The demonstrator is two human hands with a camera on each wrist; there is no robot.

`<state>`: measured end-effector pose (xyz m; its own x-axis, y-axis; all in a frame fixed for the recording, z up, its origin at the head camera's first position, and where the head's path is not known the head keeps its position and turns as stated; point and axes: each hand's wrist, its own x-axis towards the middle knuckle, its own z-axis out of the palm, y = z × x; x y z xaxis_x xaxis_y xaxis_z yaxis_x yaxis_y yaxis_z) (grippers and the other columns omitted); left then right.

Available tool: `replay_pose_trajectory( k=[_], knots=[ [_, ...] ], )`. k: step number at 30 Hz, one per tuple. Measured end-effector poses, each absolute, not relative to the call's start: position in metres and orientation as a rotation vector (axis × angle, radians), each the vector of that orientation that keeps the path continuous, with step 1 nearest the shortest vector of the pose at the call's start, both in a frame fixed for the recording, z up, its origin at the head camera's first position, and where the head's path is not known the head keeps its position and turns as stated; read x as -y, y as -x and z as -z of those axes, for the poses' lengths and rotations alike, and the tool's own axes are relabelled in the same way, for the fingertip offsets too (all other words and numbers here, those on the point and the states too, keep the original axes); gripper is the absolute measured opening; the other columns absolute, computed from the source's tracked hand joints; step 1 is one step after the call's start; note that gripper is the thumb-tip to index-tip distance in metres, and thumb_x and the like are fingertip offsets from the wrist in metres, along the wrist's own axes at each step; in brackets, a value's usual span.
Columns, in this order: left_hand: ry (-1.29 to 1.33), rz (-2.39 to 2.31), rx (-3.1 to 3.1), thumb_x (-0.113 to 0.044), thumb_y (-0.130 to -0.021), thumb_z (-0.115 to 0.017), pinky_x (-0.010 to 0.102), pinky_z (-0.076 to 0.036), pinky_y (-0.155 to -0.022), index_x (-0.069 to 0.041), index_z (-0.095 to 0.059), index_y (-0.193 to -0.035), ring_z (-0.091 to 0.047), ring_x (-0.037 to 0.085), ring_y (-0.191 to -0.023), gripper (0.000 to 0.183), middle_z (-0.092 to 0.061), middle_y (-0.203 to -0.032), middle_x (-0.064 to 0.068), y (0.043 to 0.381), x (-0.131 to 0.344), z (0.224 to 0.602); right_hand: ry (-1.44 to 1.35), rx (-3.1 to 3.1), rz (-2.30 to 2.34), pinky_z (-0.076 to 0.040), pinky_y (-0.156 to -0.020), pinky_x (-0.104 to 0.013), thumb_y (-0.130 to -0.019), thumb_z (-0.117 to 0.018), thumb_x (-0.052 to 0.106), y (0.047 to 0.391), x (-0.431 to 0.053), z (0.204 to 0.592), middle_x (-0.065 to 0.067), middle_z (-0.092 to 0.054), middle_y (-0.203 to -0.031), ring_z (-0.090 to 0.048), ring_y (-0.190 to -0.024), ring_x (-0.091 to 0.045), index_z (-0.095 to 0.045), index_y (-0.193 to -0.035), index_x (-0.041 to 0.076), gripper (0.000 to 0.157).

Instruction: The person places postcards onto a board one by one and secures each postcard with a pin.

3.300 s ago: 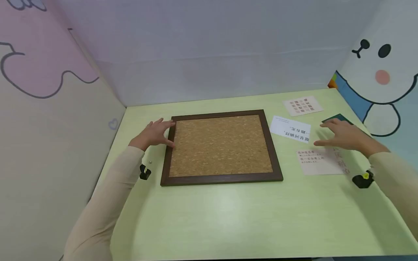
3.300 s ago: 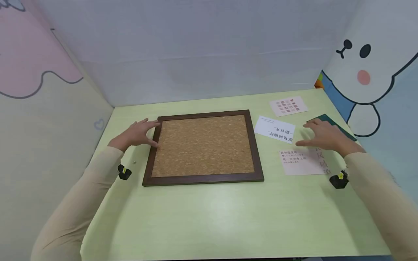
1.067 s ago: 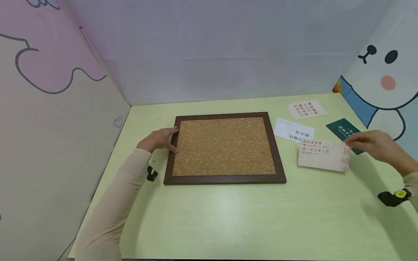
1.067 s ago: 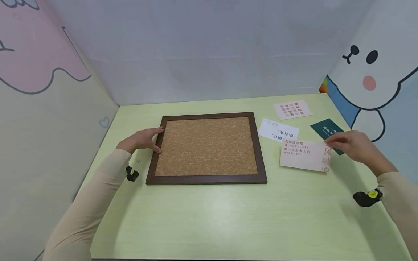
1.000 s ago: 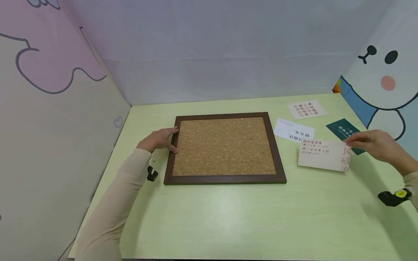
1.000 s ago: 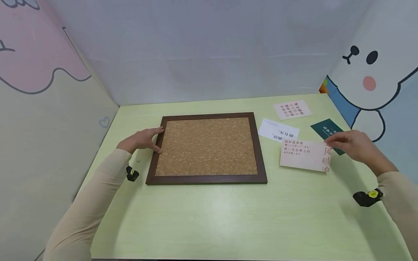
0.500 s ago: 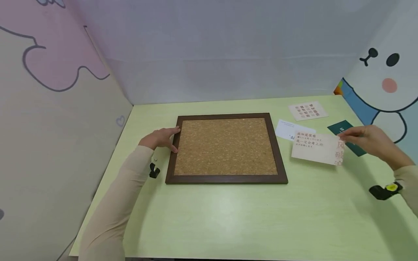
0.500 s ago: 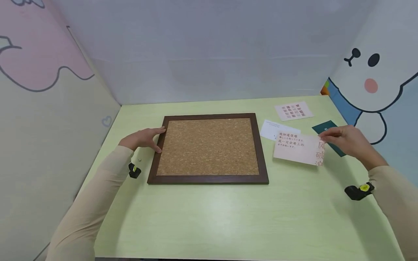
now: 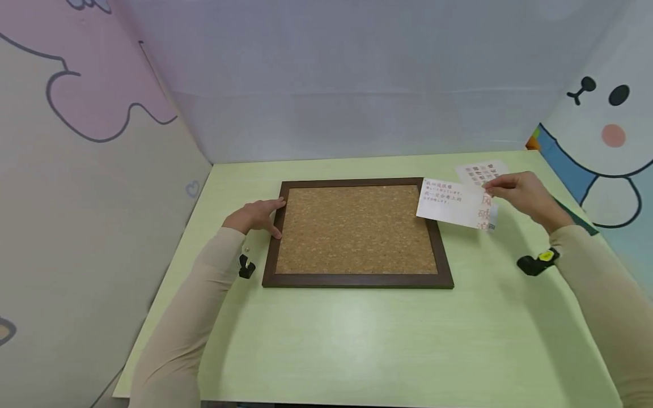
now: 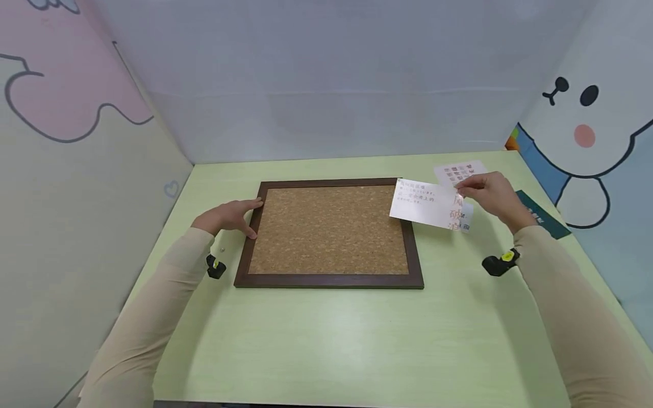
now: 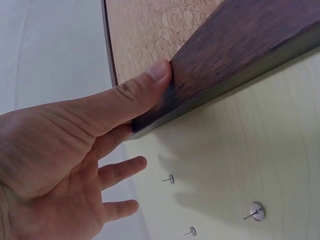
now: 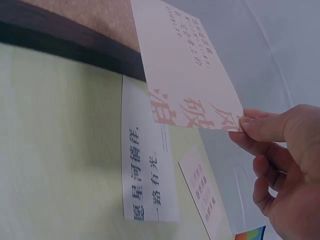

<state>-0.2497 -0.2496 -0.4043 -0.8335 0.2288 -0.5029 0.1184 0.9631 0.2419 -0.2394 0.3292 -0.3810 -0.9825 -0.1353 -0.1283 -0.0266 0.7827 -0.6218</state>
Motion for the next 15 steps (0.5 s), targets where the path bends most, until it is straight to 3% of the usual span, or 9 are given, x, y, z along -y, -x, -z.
replay_pose_trajectory(
  k=[6, 15],
  knots=[
    [-0.248, -0.263, -2.564, -0.03, -0.079, -0.083, 0.065, -0.023, -0.111, -0.018, -0.016, -0.158, -0.017, 0.041, -0.148, 0.104, -0.011, -0.165, 0.006, 0.251, 0.251, 0.406, 0.092, -2.776, 1.121, -0.039, -0.098, -0.054, -0.103, -0.048, 0.028, 0.26, -0.288, 0.384, -0.029, -0.05, -0.133, -0.046, -0.116, -0.039, -0.056, -0.131, -0.007, 0.045],
    [-0.251, -0.259, -2.558, -0.031, -0.079, -0.082, 0.064, -0.024, -0.112, -0.018, -0.016, -0.158, -0.018, 0.039, -0.149, 0.104, -0.01, -0.165, 0.004, 0.251, 0.25, 0.405, 0.121, -2.754, 1.264, -0.04, -0.099, -0.054, -0.101, -0.052, 0.018, 0.277, -0.228, 0.386, -0.028, -0.058, -0.125, -0.051, -0.116, -0.035, -0.063, -0.123, -0.004, 0.033]
  ],
)
